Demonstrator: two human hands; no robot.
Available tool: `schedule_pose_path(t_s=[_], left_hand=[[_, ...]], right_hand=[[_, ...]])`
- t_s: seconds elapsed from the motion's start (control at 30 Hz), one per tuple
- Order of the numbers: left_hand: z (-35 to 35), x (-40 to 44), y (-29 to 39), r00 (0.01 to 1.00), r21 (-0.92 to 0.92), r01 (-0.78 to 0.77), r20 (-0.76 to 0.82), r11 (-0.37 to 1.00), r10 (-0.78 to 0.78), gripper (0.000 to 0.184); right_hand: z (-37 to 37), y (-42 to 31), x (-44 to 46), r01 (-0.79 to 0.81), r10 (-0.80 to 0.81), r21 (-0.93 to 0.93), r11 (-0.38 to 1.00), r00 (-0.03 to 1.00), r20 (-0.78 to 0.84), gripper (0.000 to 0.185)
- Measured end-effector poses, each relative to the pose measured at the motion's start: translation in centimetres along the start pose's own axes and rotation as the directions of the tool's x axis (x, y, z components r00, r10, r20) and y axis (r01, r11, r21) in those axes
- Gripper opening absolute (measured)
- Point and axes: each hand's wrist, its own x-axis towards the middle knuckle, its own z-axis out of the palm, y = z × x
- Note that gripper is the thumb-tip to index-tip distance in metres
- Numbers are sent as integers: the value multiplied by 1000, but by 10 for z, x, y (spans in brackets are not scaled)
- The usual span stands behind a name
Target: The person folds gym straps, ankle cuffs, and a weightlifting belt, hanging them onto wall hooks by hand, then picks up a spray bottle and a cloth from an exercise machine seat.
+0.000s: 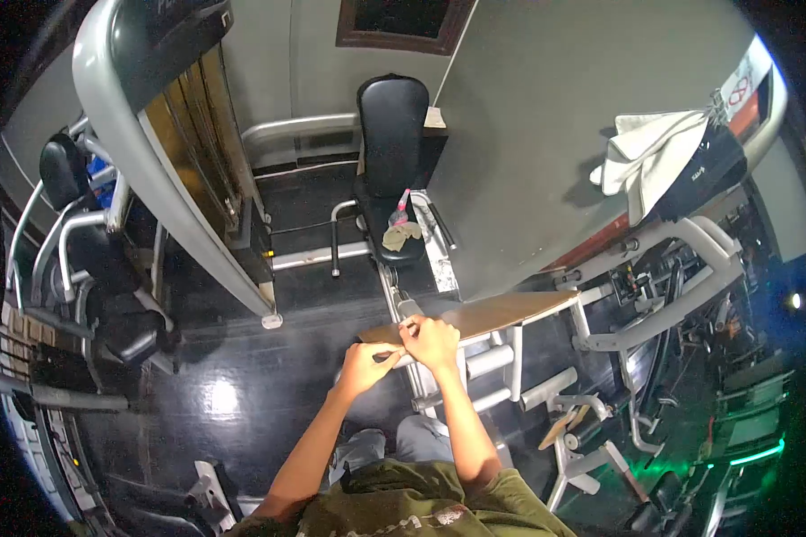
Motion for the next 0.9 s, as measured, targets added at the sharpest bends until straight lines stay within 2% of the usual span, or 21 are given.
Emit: schedule_pose_path(t_s=[0.1, 0.13, 0.2, 0.23, 0.43, 0.47, 0.53, 0.57, 0.7, 0.8, 0.9], left_hand=[[-20, 5, -11, 973, -241, 159, 204, 957, -111, 19], [-27, 6, -19, 970, -232, 161, 214, 959, -111, 19], [-35, 16, -37, 954, -420, 217, 281, 881, -101, 21], [-44, 18, -27, 943, -456, 280, 297, 845, -152, 21], [-69, 61, -23, 952, -438, 244, 276, 865, -128, 24], [-75, 71, -21, 954, -456, 229, 282, 860, -105, 24], [-91, 91, -23, 935, -414, 257, 336, 873, -116, 25], [-99, 102, -26, 931, -395, 255, 348, 883, -113, 24], [-128, 152, -43, 931, -354, 261, 340, 898, -136, 24], [-147, 195, -53, 935, -306, 247, 324, 919, -144, 25], [-153, 224, -63, 917, -295, 300, 349, 907, -190, 26]], right_hand=[[11, -5, -4, -2, 0, -34, 999, 998, -64, 18], [13, -7, -4, 17, -19, -29, 999, 996, -85, 17], [15, -9, -3, 34, -35, -15, 999, 993, -116, 16], [14, -12, -4, 32, -27, 31, 999, 989, -147, 14], [3, -28, -2, -52, 92, 185, 981, 972, -216, 12], [-1, -31, 2, -127, 155, 199, 972, 979, -132, 18], [-1, -31, 13, -159, 190, 318, 935, 979, -69, 25], [1, -30, 25, -186, 194, 395, 899, 981, 20, 35], [18, -39, 96, -160, 172, 450, 878, 985, 16, 45], [20, -51, 151, -136, 155, 519, 844, 988, 6, 44], [34, -53, 185, -128, 163, 580, 805, 987, -7, 45]])
